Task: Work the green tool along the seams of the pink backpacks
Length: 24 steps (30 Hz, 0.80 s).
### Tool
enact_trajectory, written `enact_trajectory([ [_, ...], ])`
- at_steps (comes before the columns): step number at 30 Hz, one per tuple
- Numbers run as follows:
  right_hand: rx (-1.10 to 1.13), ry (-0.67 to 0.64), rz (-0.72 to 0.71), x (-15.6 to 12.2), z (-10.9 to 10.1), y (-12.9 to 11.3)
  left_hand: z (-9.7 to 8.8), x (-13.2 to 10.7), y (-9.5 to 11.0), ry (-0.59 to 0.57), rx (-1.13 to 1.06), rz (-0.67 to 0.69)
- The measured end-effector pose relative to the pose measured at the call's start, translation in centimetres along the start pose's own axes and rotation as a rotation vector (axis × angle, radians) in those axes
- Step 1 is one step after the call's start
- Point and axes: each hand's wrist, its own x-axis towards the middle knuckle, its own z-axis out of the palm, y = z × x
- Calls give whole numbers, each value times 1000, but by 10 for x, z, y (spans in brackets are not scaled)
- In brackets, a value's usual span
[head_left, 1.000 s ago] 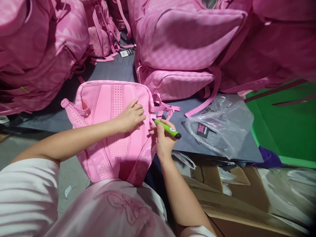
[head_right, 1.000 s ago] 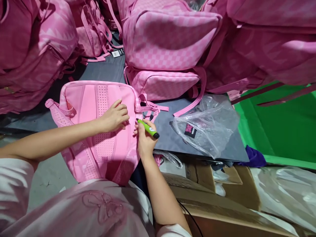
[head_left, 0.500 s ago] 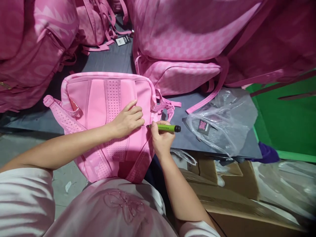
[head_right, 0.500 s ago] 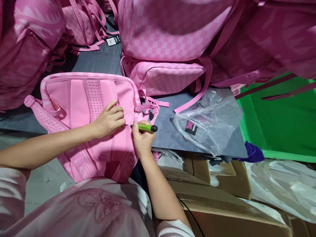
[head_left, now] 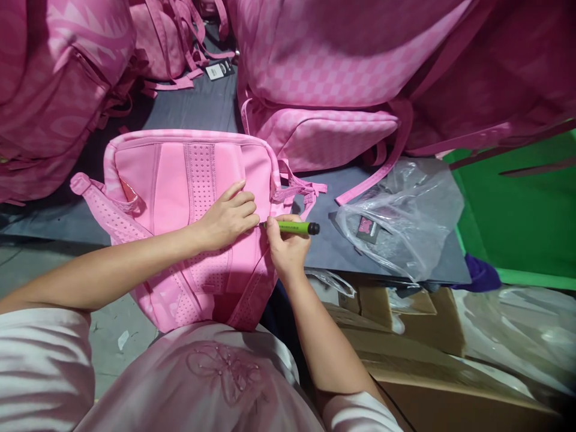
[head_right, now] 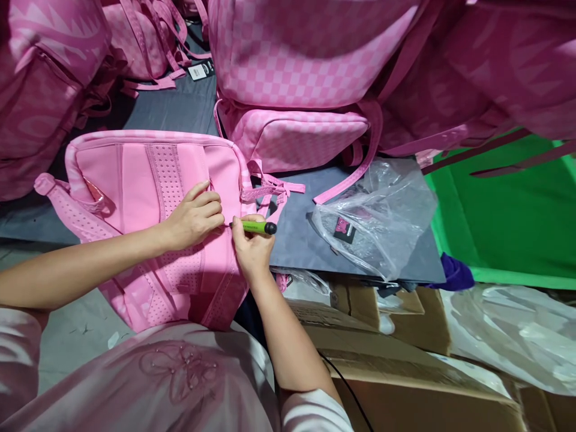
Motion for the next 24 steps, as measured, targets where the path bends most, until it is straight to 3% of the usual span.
enact_trajectory([
  [12, 14, -22, 27, 0, 4, 2, -1, 1, -1, -38, -15, -20],
  [17, -4, -19, -20, -5, 9, -6, -17, 5, 0, -93, -85, -20],
  [21, -41, 49, -92, -3, 1, -11, -26, 16, -14, -177, -24, 109],
  [24, 122, 21, -155, -13, -9, -31, -55, 16, -25, -227, -49, 90],
])
